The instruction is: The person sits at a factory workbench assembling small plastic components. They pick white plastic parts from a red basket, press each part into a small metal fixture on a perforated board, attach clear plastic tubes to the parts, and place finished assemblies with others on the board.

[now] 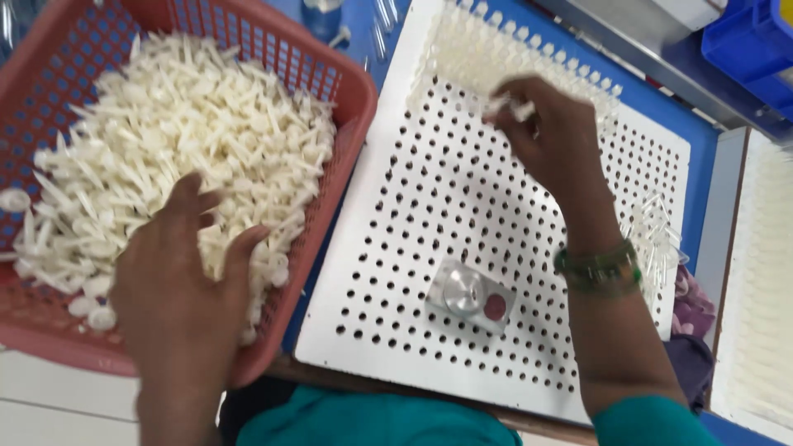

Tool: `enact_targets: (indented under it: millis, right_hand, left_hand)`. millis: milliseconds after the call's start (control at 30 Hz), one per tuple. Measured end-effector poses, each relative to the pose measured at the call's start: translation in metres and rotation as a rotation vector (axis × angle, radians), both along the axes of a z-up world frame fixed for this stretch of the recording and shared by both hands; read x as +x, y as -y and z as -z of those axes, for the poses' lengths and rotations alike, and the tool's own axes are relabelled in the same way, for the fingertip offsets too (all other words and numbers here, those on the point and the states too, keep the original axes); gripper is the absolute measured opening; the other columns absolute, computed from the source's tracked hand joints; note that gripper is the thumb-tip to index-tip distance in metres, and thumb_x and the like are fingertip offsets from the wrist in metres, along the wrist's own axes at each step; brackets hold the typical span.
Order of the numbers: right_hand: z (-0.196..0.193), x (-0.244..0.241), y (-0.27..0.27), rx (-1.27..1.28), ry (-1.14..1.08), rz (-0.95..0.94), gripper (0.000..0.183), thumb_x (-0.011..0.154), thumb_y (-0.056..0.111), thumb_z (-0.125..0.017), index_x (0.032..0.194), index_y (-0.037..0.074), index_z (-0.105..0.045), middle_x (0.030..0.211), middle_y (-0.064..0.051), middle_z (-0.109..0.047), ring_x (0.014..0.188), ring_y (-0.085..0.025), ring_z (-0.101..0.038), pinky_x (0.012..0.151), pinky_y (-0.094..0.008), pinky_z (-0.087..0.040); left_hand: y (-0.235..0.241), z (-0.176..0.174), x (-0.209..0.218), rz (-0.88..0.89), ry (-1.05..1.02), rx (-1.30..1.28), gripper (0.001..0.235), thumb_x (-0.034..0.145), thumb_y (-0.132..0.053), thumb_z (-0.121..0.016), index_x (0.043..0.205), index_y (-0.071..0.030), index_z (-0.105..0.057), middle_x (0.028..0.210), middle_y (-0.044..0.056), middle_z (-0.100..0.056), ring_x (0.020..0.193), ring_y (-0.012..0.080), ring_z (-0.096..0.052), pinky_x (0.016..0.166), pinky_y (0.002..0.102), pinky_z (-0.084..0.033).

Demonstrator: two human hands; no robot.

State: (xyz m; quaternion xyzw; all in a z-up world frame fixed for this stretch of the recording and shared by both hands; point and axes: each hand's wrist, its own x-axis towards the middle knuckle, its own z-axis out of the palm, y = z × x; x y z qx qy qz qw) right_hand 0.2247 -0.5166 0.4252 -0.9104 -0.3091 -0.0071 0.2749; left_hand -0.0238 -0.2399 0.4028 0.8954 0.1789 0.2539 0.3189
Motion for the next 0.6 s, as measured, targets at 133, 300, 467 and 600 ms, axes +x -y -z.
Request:
enact_targets:
  millis: [133, 300, 467, 600]
  right_hand:
    - [0.011, 0.066, -0.032, -0.088, 0.303, -0.108, 0.024, 0.095, 0.024, -0.085, 0.111, 0.01, -0.075, 0.089, -0.006, -0.076, 0.067, -0.018, -0.071, 0.061, -0.031, -0.052]
    - [0.006, 0.08, -0.04, -0.259, 0.389, -0.183, 0.024, 0.091, 0.03, -0.088, 0.107, 0.015, -0.078, 0.088, -0.007, -0.074, 0.071, -0.025, -0.07, 0.063, -0.038, -0.052]
    - [0.004, 0.079, -0.038, -0.319, 0.491, -0.212, 0.025, 0.09, 0.029, -0.087, 0.111, 0.018, -0.079, 0.093, -0.004, -0.072, 0.078, -0.025, -0.07, 0.067, -0.039, -0.052]
    - [-0.016, 0.056, -0.039, -0.272, 0.495, -0.228, 0.03, 0.09, 0.029, -0.088, 0.115, 0.016, -0.077, 0.097, -0.003, -0.073, 0.076, -0.024, -0.069, 0.065, -0.038, -0.051]
  left_hand:
    - [-0.024, 0.024, 0.001, -0.003, -0.248, 0.196, 0.034, 0.093, -0.024, -0.072, 0.119, -0.002, -0.073, 0.108, 0.016, -0.07, 0.096, 0.0382, -0.065, 0.083, 0.048, -0.051]
    - [-0.028, 0.025, 0.007, 0.093, -0.342, 0.184, 0.021, 0.092, -0.021, -0.067, 0.106, -0.01, -0.077, 0.103, 0.009, -0.073, 0.095, 0.0349, -0.066, 0.079, 0.047, -0.052]
    - [-0.025, 0.02, 0.011, 0.142, -0.382, 0.235, 0.027, 0.089, -0.029, -0.071, 0.107, -0.011, -0.079, 0.097, 0.008, -0.072, 0.089, 0.0317, -0.066, 0.073, 0.047, -0.05]
    - [-0.027, 0.028, 0.005, 0.17, -0.332, 0.247, 0.024, 0.09, -0.028, -0.072, 0.106, -0.012, -0.079, 0.096, 0.007, -0.072, 0.088, 0.0313, -0.066, 0.074, 0.047, -0.05]
